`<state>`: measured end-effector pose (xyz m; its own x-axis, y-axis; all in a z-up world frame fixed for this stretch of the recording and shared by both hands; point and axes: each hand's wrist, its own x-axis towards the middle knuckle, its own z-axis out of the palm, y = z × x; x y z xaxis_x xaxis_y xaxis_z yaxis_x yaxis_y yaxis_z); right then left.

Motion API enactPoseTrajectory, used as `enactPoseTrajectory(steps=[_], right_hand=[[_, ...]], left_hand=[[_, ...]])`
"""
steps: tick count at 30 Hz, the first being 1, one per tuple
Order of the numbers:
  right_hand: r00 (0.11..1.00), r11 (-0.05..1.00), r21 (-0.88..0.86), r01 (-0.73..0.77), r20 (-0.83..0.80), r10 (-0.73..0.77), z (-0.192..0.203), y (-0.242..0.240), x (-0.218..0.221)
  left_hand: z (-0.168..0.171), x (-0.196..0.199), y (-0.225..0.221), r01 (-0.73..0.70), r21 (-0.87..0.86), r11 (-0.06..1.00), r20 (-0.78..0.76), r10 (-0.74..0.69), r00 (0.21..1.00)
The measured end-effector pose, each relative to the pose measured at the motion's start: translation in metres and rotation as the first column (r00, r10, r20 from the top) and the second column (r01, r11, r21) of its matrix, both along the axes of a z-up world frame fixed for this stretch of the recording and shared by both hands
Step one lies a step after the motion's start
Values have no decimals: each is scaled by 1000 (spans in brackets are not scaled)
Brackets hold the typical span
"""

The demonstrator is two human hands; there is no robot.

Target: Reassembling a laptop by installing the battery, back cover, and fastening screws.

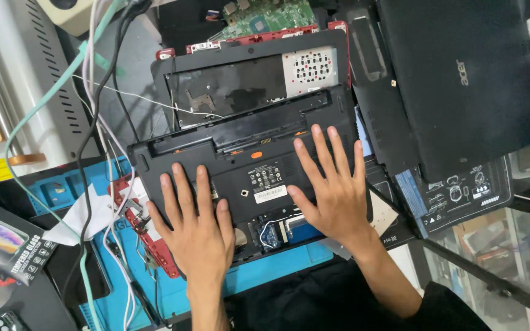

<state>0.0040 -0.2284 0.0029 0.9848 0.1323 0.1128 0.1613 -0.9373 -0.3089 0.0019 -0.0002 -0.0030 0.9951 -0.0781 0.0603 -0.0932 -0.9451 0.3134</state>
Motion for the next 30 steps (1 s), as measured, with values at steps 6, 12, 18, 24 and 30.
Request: enactPoseTrajectory(steps=[6, 12, 18, 24, 30], right_hand=[[997, 968, 242, 71, 5, -74, -27, -38, -24], [949, 918, 243, 315, -65, -308, 0, -99, 2], [979, 965, 167, 201, -77, -190, -4, -116, -2], [973, 919, 324, 227, -35, -228, -14, -118, -13], [962, 892, 393, 222, 59, -266, -23, -135, -21]], left_hand=[[-2, -2, -5, -52, -28, 998, 66, 54, 996], [-3, -3, -8, -55, -14, 998, 82, 56, 995], [-1, -3, -10, -53, -16, 998, 96, 54, 994], [-1, -4, -11, -55, -6, 998, 109, 55, 992], [1, -4, -12, -51, -17, 999, 119, 53, 991]])
